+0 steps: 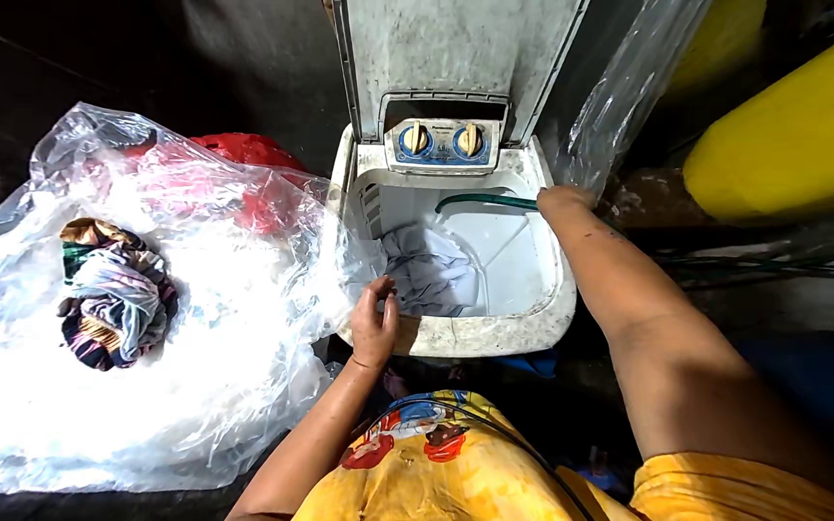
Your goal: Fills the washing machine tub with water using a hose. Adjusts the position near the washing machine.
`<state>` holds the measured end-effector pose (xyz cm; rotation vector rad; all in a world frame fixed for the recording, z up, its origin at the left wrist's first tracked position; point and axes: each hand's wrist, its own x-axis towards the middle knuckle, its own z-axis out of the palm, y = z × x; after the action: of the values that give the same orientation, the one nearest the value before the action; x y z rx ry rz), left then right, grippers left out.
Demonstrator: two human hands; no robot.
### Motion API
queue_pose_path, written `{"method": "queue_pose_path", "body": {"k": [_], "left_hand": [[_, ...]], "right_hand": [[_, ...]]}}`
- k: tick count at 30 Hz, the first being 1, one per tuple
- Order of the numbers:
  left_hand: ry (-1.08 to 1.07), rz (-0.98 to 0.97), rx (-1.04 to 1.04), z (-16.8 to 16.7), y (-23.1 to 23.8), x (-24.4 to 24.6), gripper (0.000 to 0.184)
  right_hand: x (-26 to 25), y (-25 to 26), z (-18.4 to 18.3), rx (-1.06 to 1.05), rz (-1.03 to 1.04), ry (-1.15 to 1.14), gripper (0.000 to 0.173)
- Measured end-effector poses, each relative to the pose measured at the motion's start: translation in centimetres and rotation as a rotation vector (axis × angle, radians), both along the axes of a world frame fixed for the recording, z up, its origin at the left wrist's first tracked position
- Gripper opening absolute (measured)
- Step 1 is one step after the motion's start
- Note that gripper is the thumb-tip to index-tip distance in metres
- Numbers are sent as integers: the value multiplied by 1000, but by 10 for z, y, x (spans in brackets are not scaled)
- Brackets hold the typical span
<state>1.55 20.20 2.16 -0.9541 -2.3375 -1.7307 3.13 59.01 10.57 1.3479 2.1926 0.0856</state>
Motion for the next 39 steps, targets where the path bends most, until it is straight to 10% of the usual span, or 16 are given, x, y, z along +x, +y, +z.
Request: {"method": "queue_pose_path", "body": {"k": [39], "left_hand": [[-1,4,-31,0,-1,0,31]], "right_hand": [[6,8,12,-87,16,84,61]]}}
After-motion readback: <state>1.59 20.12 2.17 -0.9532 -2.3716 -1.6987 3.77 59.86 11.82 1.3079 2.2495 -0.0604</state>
